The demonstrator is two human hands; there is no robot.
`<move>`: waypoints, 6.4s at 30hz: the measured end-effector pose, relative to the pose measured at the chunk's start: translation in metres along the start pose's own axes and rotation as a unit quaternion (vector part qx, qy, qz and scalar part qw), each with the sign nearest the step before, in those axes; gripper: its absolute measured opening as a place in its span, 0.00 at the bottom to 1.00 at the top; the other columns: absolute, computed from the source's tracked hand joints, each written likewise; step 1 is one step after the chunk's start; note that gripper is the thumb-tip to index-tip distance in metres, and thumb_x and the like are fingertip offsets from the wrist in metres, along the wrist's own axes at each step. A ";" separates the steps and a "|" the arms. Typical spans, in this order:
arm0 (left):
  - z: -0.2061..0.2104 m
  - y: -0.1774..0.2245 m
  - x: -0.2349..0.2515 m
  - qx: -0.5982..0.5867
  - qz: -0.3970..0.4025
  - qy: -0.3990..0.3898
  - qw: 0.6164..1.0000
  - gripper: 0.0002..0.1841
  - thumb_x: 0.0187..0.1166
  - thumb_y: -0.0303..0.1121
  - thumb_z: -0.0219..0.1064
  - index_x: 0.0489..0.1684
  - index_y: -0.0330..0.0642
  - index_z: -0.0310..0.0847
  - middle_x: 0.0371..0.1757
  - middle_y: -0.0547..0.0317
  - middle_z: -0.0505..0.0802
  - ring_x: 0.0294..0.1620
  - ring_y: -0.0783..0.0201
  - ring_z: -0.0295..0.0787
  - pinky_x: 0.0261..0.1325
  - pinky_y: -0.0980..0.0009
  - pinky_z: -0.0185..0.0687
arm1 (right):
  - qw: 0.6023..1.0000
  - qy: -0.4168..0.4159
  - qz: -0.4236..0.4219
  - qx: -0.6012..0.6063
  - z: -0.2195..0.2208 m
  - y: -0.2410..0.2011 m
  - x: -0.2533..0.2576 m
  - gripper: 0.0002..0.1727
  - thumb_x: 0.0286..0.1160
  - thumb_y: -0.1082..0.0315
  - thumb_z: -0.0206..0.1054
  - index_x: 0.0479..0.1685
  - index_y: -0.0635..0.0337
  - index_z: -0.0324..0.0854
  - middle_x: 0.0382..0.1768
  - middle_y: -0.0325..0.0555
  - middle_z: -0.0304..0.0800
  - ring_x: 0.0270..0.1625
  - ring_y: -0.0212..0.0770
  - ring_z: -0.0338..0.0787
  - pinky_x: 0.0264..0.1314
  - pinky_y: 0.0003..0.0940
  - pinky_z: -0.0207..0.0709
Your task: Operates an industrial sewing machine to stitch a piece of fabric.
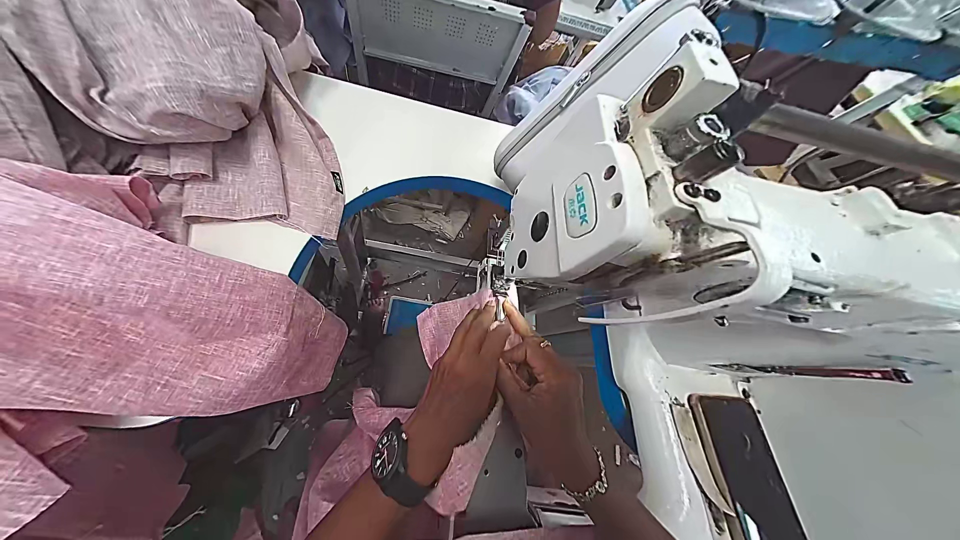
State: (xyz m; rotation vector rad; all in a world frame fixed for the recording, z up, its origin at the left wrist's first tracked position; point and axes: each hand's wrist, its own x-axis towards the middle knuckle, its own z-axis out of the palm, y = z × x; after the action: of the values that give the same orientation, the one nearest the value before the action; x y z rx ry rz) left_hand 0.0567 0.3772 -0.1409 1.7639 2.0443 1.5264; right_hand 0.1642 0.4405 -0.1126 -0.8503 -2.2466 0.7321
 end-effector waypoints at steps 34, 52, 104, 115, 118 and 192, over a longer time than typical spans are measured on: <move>-0.005 0.024 -0.057 -0.069 -0.041 0.102 0.992 0.16 0.83 0.35 0.58 0.23 0.40 0.82 0.15 0.59 0.81 0.16 0.63 0.81 0.19 0.68 0.74 | 0.840 -0.462 0.032 -0.283 -0.082 -0.077 -0.002 0.14 0.72 0.62 0.69 0.34 0.69 0.85 0.22 0.58 0.86 0.33 0.62 0.90 0.41 0.61 0.77; -0.039 0.054 -0.080 -0.056 -0.077 -0.025 0.995 0.16 0.80 0.38 0.60 0.22 0.39 0.81 0.09 0.58 0.75 0.10 0.59 0.76 0.15 0.62 0.68 | 0.817 -0.555 -0.021 -0.153 -0.101 -0.042 0.003 0.18 0.82 0.63 0.63 0.30 0.71 0.79 0.20 0.54 0.77 0.29 0.53 0.80 0.40 0.54 0.69; -0.075 -0.055 -0.079 -0.181 -0.191 -0.072 0.962 0.16 0.84 0.38 0.61 0.35 0.36 0.90 0.30 0.58 0.91 0.31 0.70 0.85 0.40 0.66 0.81 | 0.854 -0.276 0.079 -0.433 -0.097 -0.041 -0.057 0.07 0.73 0.73 0.69 0.33 0.68 0.90 0.30 0.65 0.91 0.36 0.68 0.93 0.35 0.67 0.81; -0.020 0.035 -0.088 -0.175 -0.103 0.027 0.979 0.18 0.81 0.37 0.58 0.17 0.45 0.83 0.10 0.63 0.80 0.11 0.72 0.75 0.16 0.71 0.64 | 0.887 -0.263 -0.121 -0.359 -0.056 -0.107 -0.079 0.08 0.67 0.71 0.66 0.24 0.58 0.87 0.14 0.45 0.84 0.20 0.44 0.87 0.34 0.41 0.75; -0.012 0.022 -0.074 -0.235 -0.117 0.043 0.964 0.17 0.85 0.35 0.57 0.28 0.42 0.89 0.14 0.64 0.84 0.13 0.77 0.75 0.18 0.77 0.67 | 0.878 -0.274 -0.103 -0.378 -0.054 -0.100 -0.062 0.08 0.68 0.68 0.68 0.24 0.58 0.88 0.14 0.45 0.85 0.20 0.45 0.88 0.34 0.43 0.76; -0.180 -0.035 -0.005 -0.280 0.089 -0.059 0.954 0.14 0.85 0.47 0.64 0.53 0.54 0.92 0.56 0.67 0.96 0.64 0.67 0.90 0.75 0.63 0.80 | 0.886 -0.251 -0.384 -0.069 0.024 -0.102 0.018 0.11 0.81 0.68 0.66 0.49 0.63 0.91 0.37 0.52 0.95 0.44 0.51 0.95 0.49 0.50 0.86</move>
State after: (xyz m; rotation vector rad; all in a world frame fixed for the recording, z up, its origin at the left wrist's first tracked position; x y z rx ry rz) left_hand -0.0729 0.2652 -0.0742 1.7723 1.2460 1.7630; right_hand 0.0980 0.3822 -0.0538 0.2591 -2.8050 0.4281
